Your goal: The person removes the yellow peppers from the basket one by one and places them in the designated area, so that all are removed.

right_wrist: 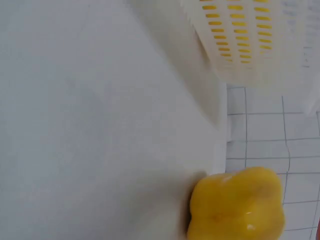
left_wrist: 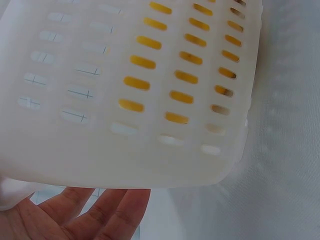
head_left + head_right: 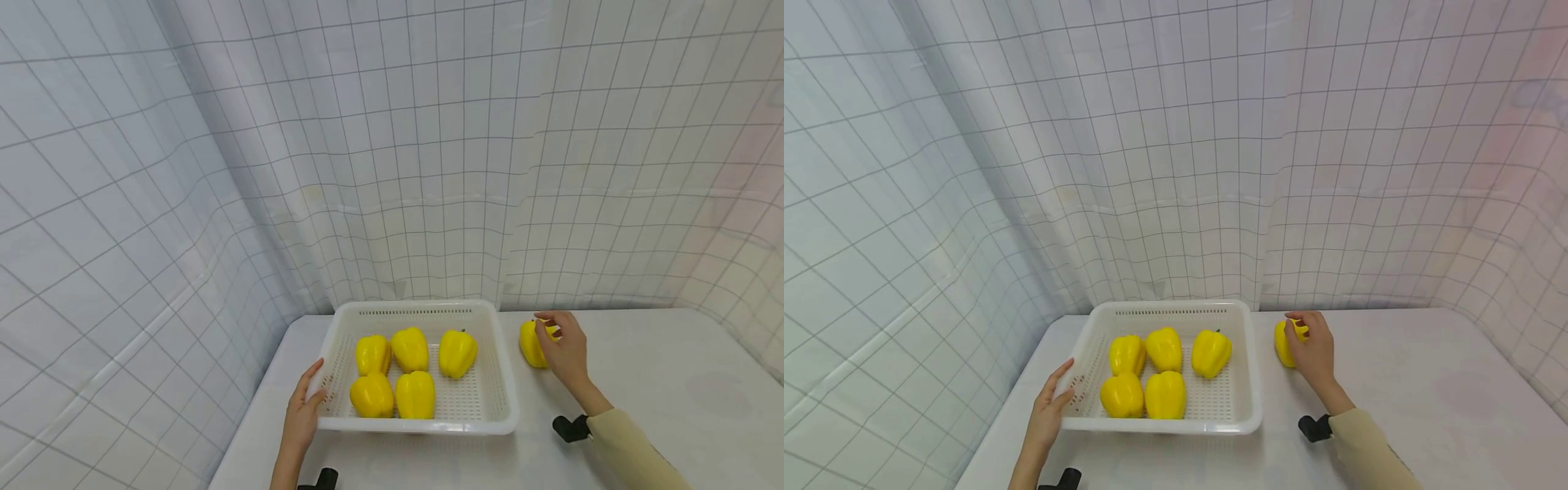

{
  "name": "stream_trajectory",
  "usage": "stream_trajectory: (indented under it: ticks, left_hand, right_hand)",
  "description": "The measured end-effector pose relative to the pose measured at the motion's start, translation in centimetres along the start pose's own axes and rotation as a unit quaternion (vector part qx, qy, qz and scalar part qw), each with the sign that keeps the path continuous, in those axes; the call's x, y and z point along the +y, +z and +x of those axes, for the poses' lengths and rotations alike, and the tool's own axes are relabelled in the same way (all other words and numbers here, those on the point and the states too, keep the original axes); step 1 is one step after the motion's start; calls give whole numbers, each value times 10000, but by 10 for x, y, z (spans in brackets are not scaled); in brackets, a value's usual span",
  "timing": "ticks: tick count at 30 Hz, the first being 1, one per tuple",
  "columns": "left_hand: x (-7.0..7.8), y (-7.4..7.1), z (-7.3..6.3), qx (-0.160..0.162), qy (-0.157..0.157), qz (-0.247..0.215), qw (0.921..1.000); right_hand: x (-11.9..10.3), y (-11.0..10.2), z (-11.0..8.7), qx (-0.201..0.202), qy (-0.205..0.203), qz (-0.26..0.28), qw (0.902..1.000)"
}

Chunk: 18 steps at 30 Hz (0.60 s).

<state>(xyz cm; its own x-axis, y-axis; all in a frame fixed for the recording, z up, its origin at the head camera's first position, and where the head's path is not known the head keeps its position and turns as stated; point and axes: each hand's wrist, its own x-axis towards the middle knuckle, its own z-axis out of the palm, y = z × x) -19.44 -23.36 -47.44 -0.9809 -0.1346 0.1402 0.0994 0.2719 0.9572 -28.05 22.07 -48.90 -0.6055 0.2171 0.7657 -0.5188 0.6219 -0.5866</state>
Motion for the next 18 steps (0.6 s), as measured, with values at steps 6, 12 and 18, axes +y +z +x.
stream_trajectory:
  ticks: [6, 12, 18]
  left_hand:
    - [0, 0, -1, -20, 86, -66, 9999]
    - [0, 1, -1, -43, 88, -44, 9999]
    - [0, 0, -1, 3, 94, -28, 10000]
  right_hand:
    - [-20, 2, 7, -38, -220, 330, 9992]
    - [-44, 4, 12, -257, -5, 315, 9992]
    - [-62, 5, 18, -784, -227, 11, 9967]
